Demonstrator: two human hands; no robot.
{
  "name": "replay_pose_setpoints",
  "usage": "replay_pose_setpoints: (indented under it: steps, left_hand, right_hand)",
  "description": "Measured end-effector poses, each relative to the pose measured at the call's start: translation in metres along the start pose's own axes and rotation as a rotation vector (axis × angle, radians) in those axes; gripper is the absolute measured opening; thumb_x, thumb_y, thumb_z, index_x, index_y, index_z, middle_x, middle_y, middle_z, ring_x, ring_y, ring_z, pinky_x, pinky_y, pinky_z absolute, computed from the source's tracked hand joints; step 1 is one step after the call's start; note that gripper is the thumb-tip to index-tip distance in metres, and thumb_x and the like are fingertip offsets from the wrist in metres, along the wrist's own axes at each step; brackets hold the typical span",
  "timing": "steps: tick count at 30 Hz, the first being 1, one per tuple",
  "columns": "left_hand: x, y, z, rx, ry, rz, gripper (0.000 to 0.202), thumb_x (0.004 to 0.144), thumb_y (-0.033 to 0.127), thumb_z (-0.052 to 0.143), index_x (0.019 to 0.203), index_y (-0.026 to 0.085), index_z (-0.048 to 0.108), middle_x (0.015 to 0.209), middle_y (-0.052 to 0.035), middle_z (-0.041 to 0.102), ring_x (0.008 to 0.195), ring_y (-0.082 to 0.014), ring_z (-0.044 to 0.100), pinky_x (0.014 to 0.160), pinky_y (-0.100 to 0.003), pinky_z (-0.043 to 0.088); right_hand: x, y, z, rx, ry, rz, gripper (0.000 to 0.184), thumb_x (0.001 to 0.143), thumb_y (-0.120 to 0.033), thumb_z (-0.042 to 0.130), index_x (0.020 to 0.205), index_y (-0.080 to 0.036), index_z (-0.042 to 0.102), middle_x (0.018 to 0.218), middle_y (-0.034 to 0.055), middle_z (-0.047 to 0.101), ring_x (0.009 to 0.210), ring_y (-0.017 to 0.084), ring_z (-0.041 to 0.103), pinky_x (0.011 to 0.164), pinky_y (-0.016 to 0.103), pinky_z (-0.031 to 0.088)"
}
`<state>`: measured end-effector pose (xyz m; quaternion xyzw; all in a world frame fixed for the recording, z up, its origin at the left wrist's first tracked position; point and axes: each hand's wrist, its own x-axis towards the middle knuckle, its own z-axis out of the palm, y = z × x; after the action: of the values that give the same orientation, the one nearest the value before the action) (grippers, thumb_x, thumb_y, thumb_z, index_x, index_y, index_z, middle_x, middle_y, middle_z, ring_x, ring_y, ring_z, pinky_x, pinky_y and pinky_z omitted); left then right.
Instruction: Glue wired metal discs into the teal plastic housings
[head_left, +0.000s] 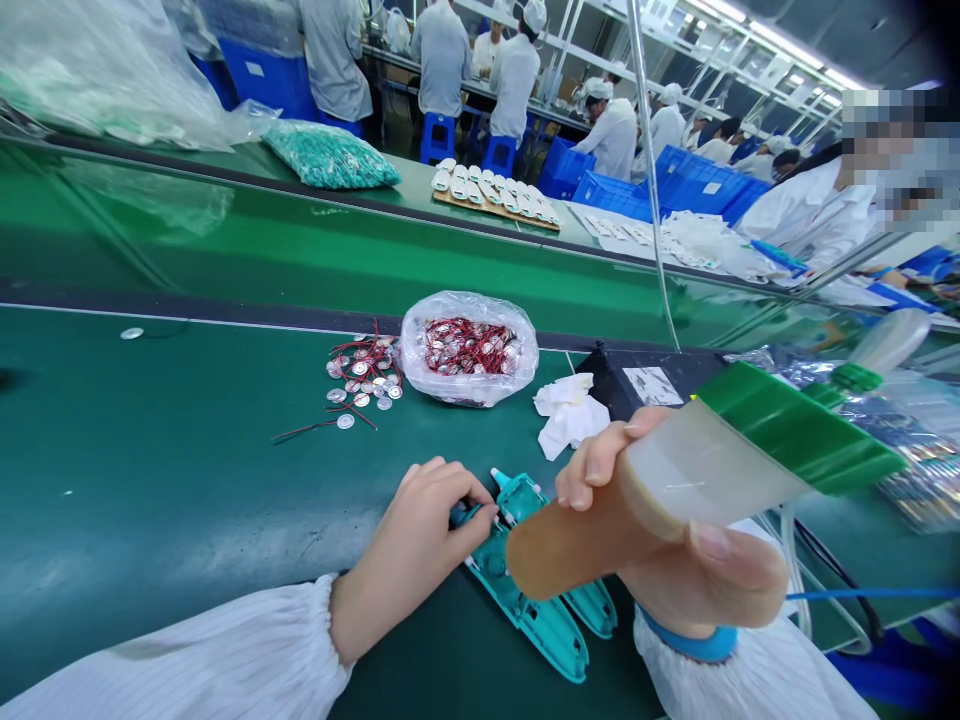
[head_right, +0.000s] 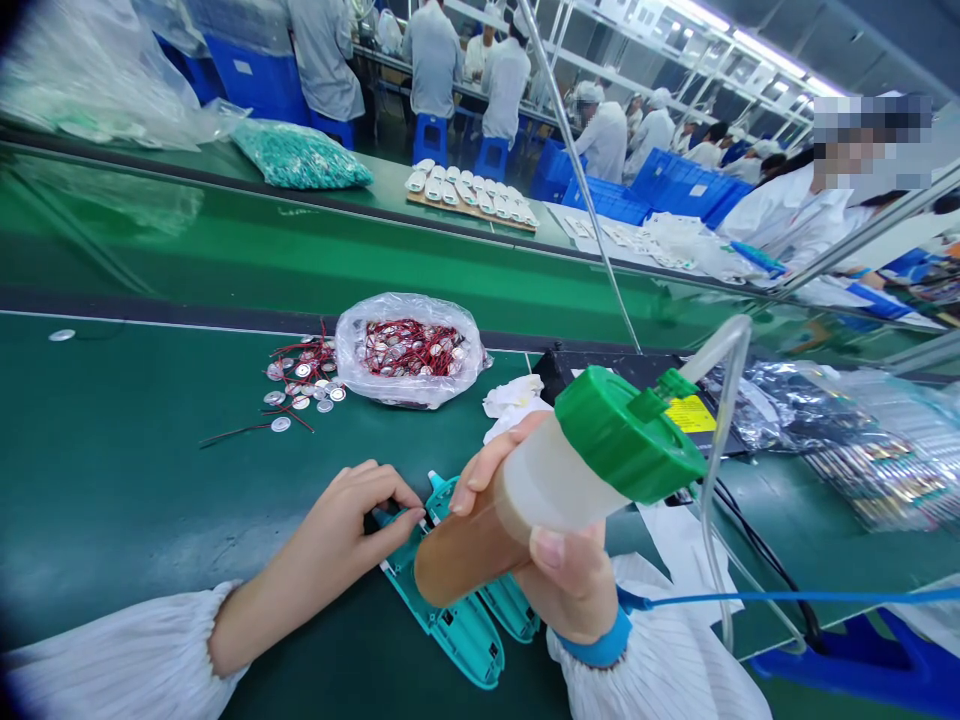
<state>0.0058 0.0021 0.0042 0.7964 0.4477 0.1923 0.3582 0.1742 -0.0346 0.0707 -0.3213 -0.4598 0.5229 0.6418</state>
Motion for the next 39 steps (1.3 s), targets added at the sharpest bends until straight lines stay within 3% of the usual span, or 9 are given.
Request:
replay_pose_setpoints:
  steps: [15,39]
  left_hand:
    - [0.000,0.000,0.000,-0.021,-0.010,0.005,0.013,0.081,0.021,0.052,0.070,0.022,0.060,0.074,0.0026,0.065,0.075,-0.0179,0.055,0.073,-0.033,0.036]
    - [-0.001,0.000,-0.001,-0.026,-0.012,0.005,0.014,0.081,0.021,0.054,0.069,0.023,0.059,0.074,0.0030,0.065,0.075,-0.0176,0.054,0.072,-0.032,0.035]
  right_hand:
    - [-0.002,0.006,0.004,0.018,0.164,-0.085,0.030,0.065,-0.036,0.065,0.092,-0.027,0.057,0.072,0.0015,0.060,0.061,0.020,0.055,0.056,0.035,0.043]
    - [-0.008,-0.005,-0.004,-0.056,0.058,-0.086,0.035,0.070,-0.038,0.064,0.100,-0.024,0.054,0.077,0.0024,0.056,0.065,0.019,0.054,0.058,0.035,0.047]
